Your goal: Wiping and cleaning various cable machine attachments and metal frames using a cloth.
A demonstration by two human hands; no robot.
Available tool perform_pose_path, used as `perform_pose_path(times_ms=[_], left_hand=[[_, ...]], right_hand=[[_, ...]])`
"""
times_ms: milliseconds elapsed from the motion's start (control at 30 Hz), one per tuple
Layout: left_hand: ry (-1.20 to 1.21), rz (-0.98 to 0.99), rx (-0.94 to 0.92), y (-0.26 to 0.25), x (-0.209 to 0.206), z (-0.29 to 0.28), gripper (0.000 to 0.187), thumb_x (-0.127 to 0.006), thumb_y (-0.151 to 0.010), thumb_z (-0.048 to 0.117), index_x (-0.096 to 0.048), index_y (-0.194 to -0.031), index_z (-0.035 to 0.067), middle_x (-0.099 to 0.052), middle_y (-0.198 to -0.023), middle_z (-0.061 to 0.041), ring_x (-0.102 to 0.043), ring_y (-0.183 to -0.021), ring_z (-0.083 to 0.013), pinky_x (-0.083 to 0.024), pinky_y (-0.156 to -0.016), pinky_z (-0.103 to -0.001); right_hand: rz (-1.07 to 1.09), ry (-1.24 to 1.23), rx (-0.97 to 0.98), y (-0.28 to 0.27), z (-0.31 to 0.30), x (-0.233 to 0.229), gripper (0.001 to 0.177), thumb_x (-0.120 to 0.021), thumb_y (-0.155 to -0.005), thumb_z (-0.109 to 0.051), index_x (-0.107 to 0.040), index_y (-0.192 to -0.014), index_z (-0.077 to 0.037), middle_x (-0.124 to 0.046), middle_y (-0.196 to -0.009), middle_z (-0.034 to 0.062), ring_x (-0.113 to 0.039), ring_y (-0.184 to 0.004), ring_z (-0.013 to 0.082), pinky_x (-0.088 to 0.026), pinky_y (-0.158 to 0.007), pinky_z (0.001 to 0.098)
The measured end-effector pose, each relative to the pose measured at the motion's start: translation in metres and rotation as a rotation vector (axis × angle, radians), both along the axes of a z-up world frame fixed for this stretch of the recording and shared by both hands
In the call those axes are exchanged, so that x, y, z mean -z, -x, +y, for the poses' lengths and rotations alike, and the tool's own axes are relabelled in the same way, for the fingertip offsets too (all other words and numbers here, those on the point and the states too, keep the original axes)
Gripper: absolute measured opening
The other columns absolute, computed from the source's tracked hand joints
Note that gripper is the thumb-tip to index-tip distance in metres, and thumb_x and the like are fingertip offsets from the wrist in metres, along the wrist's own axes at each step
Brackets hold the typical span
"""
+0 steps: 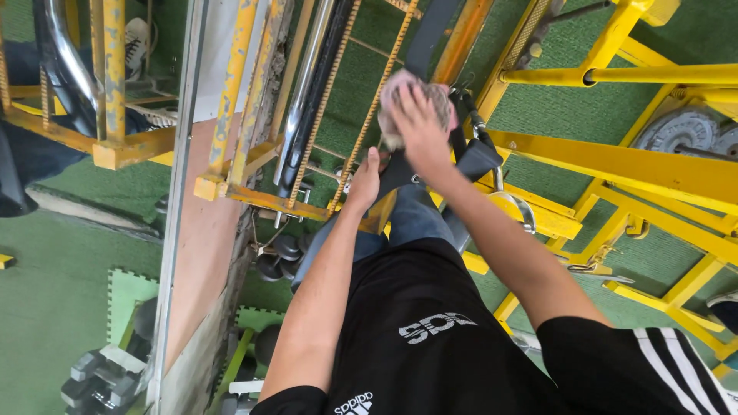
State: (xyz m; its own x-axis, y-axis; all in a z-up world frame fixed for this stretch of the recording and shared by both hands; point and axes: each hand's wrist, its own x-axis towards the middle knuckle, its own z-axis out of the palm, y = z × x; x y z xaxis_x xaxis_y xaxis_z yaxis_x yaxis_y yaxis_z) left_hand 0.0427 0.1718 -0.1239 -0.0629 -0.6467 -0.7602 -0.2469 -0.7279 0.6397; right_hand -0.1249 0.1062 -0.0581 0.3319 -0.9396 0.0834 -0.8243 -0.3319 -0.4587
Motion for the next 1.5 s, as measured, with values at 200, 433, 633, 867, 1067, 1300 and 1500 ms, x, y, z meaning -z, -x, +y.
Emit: perform_pose_path(times_ms=[200, 433, 633, 867, 1067, 1300, 1500], left_hand=[[-0.060, -0.059, 0.043, -0.002, -0.009, -0.004, 0.086, -0.023, -0.102, 0.068, -0.053, -0.146, 0.000, -0.057, -0.143, -0.025, -0.051, -0.135, -0.0390, -0.039, -0.112, -0.043], [-0.025, 0.025, -0.053, 0.006, -0.014, -0.017, 0.086, -0.018, -0.102, 0.067, -0.059, -0.141, 0.002, -0.073, -0.128, -0.026, -0.066, -0.126, -0.0355, -0.045, -0.109, -0.042], [0.181, -0.049, -0.086, 0.018, 0.004, -0.035, 0.081, -0.023, -0.106, 0.065, -0.055, -0.142, 0.000, -0.059, -0.142, -0.020, -0.053, -0.135, -0.0337, -0.039, -0.114, -0.042], [0.205, -0.133, -0.027, 0.038, -0.004, -0.078, 0.069, -0.032, -0.105, 0.058, -0.058, -0.138, 0.004, -0.068, -0.132, -0.020, -0.064, -0.127, -0.0322, -0.046, -0.109, -0.041], [0.218, -0.181, -0.058, 0.063, -0.028, -0.135, 0.062, -0.029, -0.108, 0.050, -0.054, -0.143, 0.006, -0.064, -0.133, -0.025, -0.058, -0.127, -0.0427, -0.045, -0.104, -0.047], [0.299, -0.227, 0.004, 0.088, 0.000, -0.170, 0.057, -0.038, -0.106, 0.037, -0.043, -0.152, 0.004, -0.053, -0.145, -0.028, -0.050, -0.132, -0.0466, -0.040, -0.109, -0.051], [0.198, -0.183, 0.010, 0.096, -0.047, -0.177, 0.062, -0.039, -0.109, 0.046, -0.034, -0.156, 0.006, -0.044, -0.156, -0.025, -0.039, -0.145, -0.0413, -0.032, -0.118, -0.046]], right_hand=[[0.054, -0.420, -0.055, -0.009, 0.059, -0.035, 0.059, -0.064, -0.080, 0.000, -0.064, -0.138, -0.013, -0.049, -0.156, 0.0108, -0.047, -0.143, 0.0330, -0.038, -0.111, 0.0525], [-0.090, -0.262, 0.005, 0.006, -0.022, -0.045, 0.065, -0.067, -0.080, 0.003, -0.060, -0.144, -0.013, -0.049, -0.157, 0.0119, -0.048, -0.145, 0.0368, -0.042, -0.118, 0.0452], [0.113, 0.024, -0.109, 0.016, 0.021, -0.013, 0.069, -0.070, -0.076, 0.002, -0.060, -0.143, -0.009, -0.044, -0.159, 0.0204, -0.045, -0.145, 0.0398, -0.040, -0.118, 0.0493], [-0.012, -0.302, -0.033, 0.057, -0.022, -0.039, 0.045, -0.077, -0.087, -0.015, -0.063, -0.130, -0.011, -0.063, -0.134, 0.0111, -0.064, -0.121, 0.0324, -0.052, -0.100, 0.0456], [0.024, 0.020, -0.071, 0.055, -0.130, -0.060, 0.068, -0.079, -0.085, -0.019, -0.053, -0.148, -0.012, -0.046, -0.156, 0.0120, -0.042, -0.145, 0.0358, -0.031, -0.121, 0.0555], [0.048, -0.199, -0.353, 0.078, -0.154, -0.012, 0.068, -0.076, -0.087, -0.029, -0.052, -0.149, -0.014, -0.023, -0.166, 0.0078, -0.012, -0.154, 0.0329, -0.009, -0.122, 0.0616], [0.249, -0.217, -0.392, 0.114, -0.197, -0.007, 0.063, -0.071, -0.082, -0.011, -0.056, -0.143, -0.016, -0.025, -0.170, 0.0097, -0.020, -0.157, 0.0317, -0.019, -0.127, 0.0521]])
